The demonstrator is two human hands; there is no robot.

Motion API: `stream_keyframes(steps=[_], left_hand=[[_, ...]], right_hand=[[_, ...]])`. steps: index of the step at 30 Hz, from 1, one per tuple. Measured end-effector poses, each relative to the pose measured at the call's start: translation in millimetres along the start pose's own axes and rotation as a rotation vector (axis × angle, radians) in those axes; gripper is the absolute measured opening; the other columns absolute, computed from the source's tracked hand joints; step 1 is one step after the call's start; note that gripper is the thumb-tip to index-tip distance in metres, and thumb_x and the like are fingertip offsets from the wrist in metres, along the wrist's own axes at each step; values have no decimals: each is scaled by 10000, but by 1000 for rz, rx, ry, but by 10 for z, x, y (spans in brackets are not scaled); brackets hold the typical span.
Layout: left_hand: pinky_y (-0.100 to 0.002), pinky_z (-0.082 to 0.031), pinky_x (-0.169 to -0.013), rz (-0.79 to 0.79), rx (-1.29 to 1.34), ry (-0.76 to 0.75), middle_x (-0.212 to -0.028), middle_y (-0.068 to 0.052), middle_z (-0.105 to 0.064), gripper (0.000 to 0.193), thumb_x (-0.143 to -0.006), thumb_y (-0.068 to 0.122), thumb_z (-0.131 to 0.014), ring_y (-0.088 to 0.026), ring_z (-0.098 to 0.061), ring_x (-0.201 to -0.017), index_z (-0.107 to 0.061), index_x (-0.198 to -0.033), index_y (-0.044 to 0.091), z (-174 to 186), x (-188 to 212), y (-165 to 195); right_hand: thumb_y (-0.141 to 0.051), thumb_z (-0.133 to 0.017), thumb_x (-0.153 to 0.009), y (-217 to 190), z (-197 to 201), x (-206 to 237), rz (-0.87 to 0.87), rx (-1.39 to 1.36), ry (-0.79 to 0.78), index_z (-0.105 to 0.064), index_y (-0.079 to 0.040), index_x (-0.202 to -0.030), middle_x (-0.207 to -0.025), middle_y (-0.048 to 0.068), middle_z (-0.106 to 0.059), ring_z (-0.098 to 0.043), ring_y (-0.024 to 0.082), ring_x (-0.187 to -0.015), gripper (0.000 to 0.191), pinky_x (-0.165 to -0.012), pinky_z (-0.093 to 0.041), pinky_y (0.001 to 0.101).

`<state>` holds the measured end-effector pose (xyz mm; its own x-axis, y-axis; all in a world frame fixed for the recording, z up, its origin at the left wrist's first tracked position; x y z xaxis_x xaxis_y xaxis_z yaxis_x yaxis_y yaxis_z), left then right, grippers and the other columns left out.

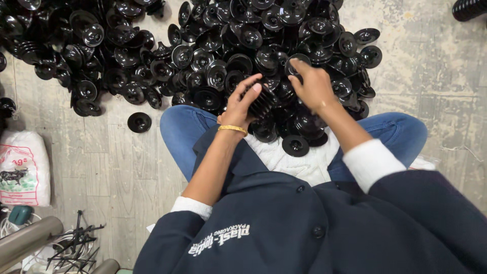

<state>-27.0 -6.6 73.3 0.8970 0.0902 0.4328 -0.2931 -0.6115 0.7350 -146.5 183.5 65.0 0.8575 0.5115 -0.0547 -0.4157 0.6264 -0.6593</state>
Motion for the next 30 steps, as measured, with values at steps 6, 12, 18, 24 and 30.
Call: stream_keyframes(steps=[6, 12, 18, 24, 30], left_hand=[[-382, -623, -812, 4, 12, -1, -1196, -37, -689, 439, -947, 242, -713, -156, -665, -1053, -621, -1367, 150, -70, 21, 123], [-379, -621, -797, 30, -36, 33, -1167, -7, -685, 438, -935, 249, -722, -133, -664, -1015, -629, -1358, 180, -126, 69, 155], [-348, -591, -788, 32, -16, -28, -1163, -8, -683, 442, -947, 240, -727, -129, -650, -1003, -629, -1373, 173, -169, 12, 144], [-369, -612, -793, 62, 10, -47, -1151, -3, -661, 518, -935, 225, -721, -136, -655, -1007, -589, -1434, 181, -161, -82, -22], [-401, -614, -835, 163, 126, -62, -1222, -27, -654, 514, -948, 270, -701, -156, -667, -1060, -599, -1445, 185, 25, 72, -147]], right_hand=[[-106, -703, -904, 451, -217, -299, 243, 333, 64, -737, -36, -1101, -1056, 174, -747, -706, 371, -909, 212, -769, -564, 469], [-83, -741, -955, 453, -13, -203, 29, 136, 291, -739, -61, -1090, -912, 156, -743, -720, 297, -808, 136, -735, -573, 389], [-22, -760, -923, 119, 315, 47, -136, -347, 270, -706, -5, -1131, -957, 66, -749, -704, 118, -844, 216, -776, -567, 243], [-24, -656, -993, -550, 155, 386, -81, -677, 58, -682, -9, -1252, -1114, 31, -746, -687, 72, -1002, 261, -881, -550, 217], [-16, -599, -1016, -698, 131, 533, -1, -618, -119, -670, -9, -1281, -1164, 45, -745, -677, 85, -1034, 275, -923, -534, 245]])
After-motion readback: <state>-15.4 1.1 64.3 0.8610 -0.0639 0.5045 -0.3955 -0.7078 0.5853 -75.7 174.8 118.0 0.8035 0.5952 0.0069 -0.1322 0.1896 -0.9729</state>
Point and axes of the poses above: each hand's wrist, its own x-axis away from the middle knuckle, its own z-axis out of the back of the hand, y = z × x, the point moved 4 cm from there along -x, towards the middle knuckle
